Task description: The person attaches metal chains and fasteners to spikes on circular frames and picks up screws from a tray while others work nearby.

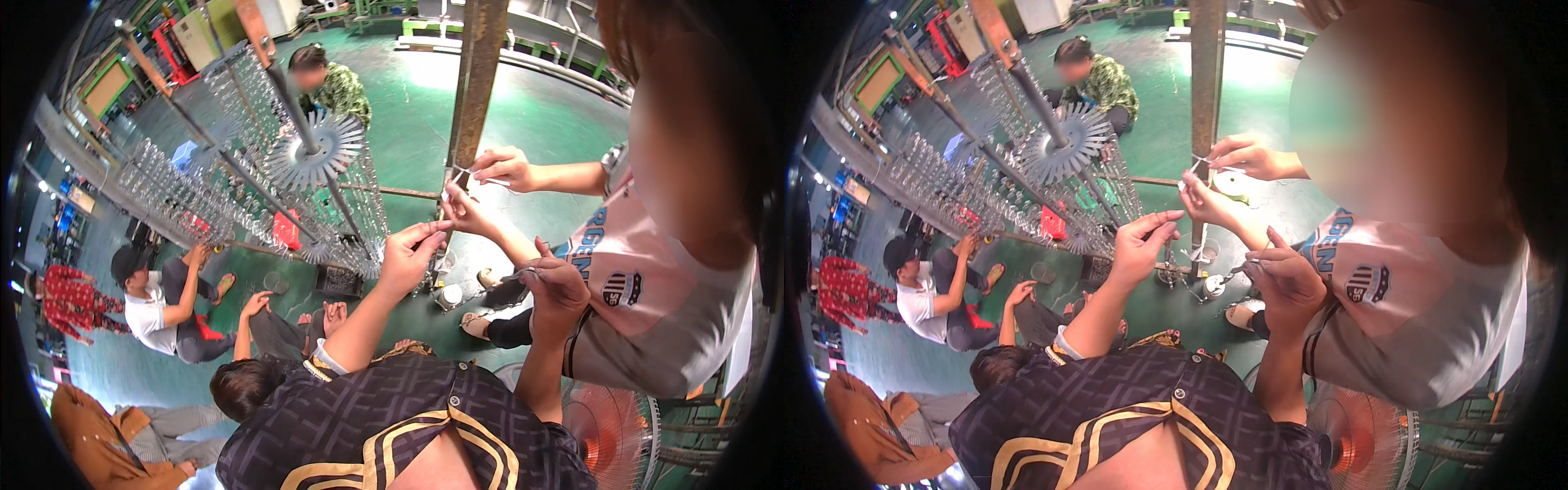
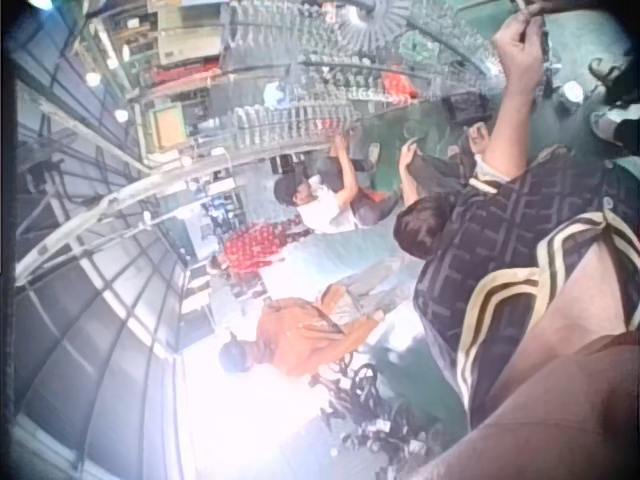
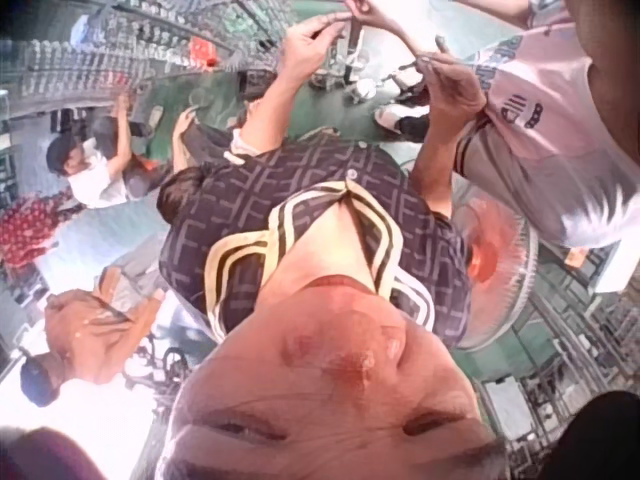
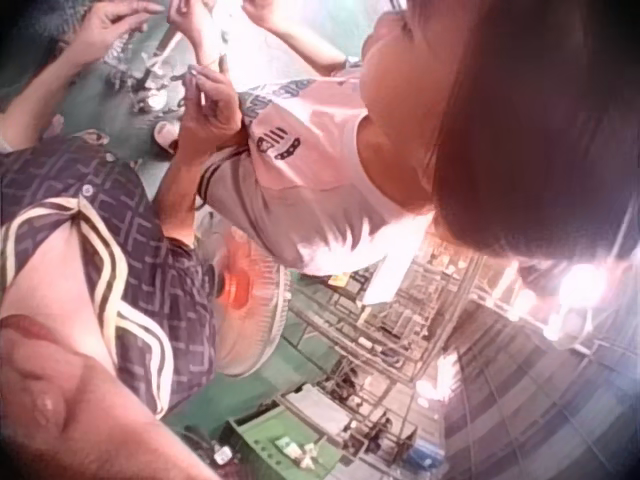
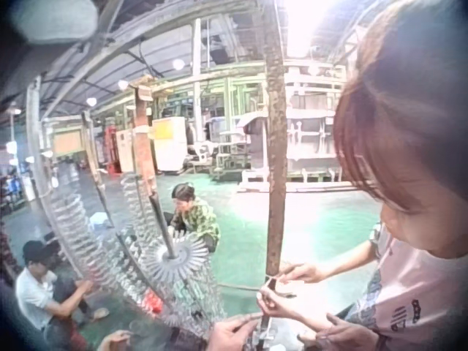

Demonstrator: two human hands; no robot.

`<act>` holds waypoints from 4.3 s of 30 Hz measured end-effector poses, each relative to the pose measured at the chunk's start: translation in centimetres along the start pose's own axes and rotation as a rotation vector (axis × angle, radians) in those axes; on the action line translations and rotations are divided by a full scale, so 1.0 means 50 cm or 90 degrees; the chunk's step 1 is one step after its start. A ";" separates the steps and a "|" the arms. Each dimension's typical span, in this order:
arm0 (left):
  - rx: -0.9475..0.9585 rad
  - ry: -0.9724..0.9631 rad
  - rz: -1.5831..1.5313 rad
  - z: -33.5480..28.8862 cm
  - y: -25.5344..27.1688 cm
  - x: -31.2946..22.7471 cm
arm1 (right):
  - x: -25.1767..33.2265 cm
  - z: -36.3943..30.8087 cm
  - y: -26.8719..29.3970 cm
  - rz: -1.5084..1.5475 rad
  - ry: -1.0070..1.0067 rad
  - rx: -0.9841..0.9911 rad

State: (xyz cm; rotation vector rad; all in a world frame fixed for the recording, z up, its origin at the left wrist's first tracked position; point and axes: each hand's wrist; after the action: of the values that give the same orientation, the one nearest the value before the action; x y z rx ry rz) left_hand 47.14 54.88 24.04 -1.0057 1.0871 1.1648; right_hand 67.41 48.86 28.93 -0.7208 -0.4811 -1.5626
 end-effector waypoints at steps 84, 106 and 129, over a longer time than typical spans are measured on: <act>-0.019 -0.006 0.025 0.017 0.015 -0.003 | -0.003 0.019 -0.050 0.008 -0.027 0.027; -0.031 0.002 0.059 0.091 0.008 0.041 | -0.036 0.014 -0.036 0.034 -0.092 0.011; 0.103 0.005 0.097 0.217 0.002 0.091 | -0.026 0.018 -0.026 -0.029 -0.064 0.000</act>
State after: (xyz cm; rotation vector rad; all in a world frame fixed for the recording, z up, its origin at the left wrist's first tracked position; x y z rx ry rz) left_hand 48.60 66.29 21.65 -0.8133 1.2603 1.1749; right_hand 66.30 50.57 28.83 -0.7961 -0.5744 -1.5747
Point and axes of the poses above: each hand's wrist, its own z-axis towards the middle knuckle, its own y-axis out of the back of the hand, x = y × z, and after that the axes turned 5 degrees about y, right-handed
